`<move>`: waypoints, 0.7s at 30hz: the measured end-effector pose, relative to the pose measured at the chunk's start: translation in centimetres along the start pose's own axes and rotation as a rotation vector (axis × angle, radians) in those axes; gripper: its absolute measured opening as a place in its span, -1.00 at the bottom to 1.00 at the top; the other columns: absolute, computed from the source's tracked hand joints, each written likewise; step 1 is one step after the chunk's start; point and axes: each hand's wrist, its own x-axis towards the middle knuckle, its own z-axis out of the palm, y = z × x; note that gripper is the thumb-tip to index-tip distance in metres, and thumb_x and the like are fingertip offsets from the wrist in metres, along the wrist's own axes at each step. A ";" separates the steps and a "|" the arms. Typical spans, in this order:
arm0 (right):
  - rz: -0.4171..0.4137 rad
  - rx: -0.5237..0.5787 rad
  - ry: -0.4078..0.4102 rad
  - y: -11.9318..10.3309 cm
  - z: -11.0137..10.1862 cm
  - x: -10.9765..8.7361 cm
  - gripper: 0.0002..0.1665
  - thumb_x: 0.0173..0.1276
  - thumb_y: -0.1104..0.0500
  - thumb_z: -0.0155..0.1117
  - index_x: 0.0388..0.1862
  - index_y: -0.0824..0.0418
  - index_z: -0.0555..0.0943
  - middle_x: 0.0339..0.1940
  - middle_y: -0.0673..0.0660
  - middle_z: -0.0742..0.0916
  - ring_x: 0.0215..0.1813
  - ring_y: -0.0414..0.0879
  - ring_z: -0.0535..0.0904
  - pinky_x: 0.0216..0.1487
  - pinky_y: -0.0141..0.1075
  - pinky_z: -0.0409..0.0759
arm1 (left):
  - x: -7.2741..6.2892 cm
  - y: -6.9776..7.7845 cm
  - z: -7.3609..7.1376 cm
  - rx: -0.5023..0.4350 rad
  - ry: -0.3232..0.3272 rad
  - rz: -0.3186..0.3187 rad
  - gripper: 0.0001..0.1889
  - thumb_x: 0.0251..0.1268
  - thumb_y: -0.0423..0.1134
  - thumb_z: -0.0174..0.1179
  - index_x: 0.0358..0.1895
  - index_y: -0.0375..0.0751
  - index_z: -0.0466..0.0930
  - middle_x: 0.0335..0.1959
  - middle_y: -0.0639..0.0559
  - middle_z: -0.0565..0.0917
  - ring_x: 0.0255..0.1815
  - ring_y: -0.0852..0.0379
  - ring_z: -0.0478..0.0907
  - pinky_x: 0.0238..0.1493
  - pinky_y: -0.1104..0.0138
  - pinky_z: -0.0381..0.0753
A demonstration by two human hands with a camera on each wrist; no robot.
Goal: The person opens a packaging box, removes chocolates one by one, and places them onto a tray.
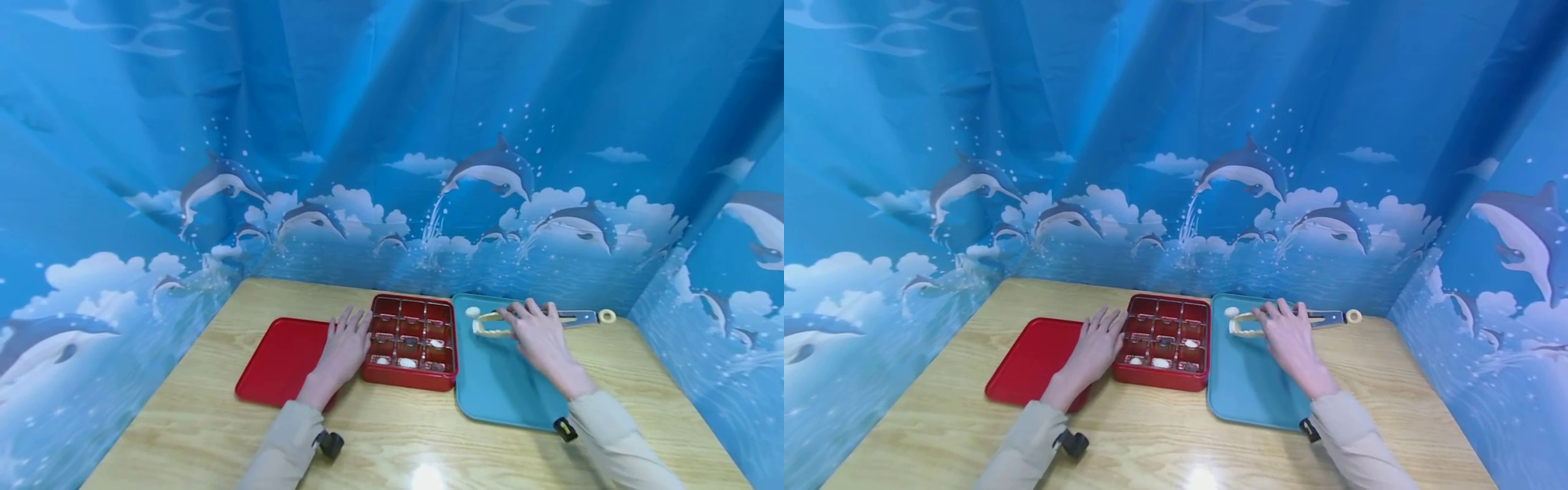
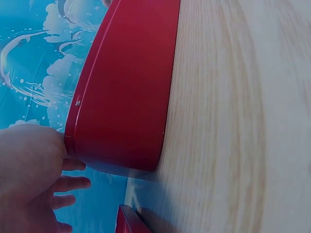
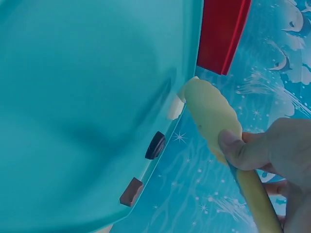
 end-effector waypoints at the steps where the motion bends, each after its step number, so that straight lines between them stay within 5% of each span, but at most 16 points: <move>1: -0.001 -0.002 -0.020 -0.1 0.0 0.0 -0.43 0.10 0.28 0.61 0.14 0.10 0.73 -0.03 0.14 0.73 -0.09 0.11 0.50 -0.21 0.00 0.30 | 0.0 0.0 0.0 0.001 -0.001 -0.001 -0.50 0.53 -0.20 0.11 0.45 -0.28 0.40 0.41 -0.26 0.46 0.54 -0.29 0.19 0.42 -0.29 0.22; 10: 0.017 0.034 -0.101 0.1 0.6 -0.2 -0.36 0.09 0.25 0.62 0.21 0.10 0.69 -0.01 0.13 0.72 -0.08 0.12 0.49 -0.23 -0.02 0.30 | 0.0 0.2 0.1 -0.013 -0.015 -0.009 -0.48 0.54 -0.19 0.10 0.47 -0.28 0.37 0.43 -0.26 0.44 0.55 -0.29 0.16 0.44 -0.29 0.19; 21: -0.031 0.065 0.047 -0.6 0.6 -0.9 -0.19 0.01 0.25 0.67 0.31 0.11 0.62 0.04 0.18 0.70 -0.02 0.18 0.52 -0.07 0.14 0.46 | 0.0 0.0 -0.1 -0.023 -0.024 -0.015 -0.48 0.55 -0.20 0.09 0.48 -0.28 0.37 0.43 -0.26 0.44 0.55 -0.29 0.16 0.44 -0.28 0.19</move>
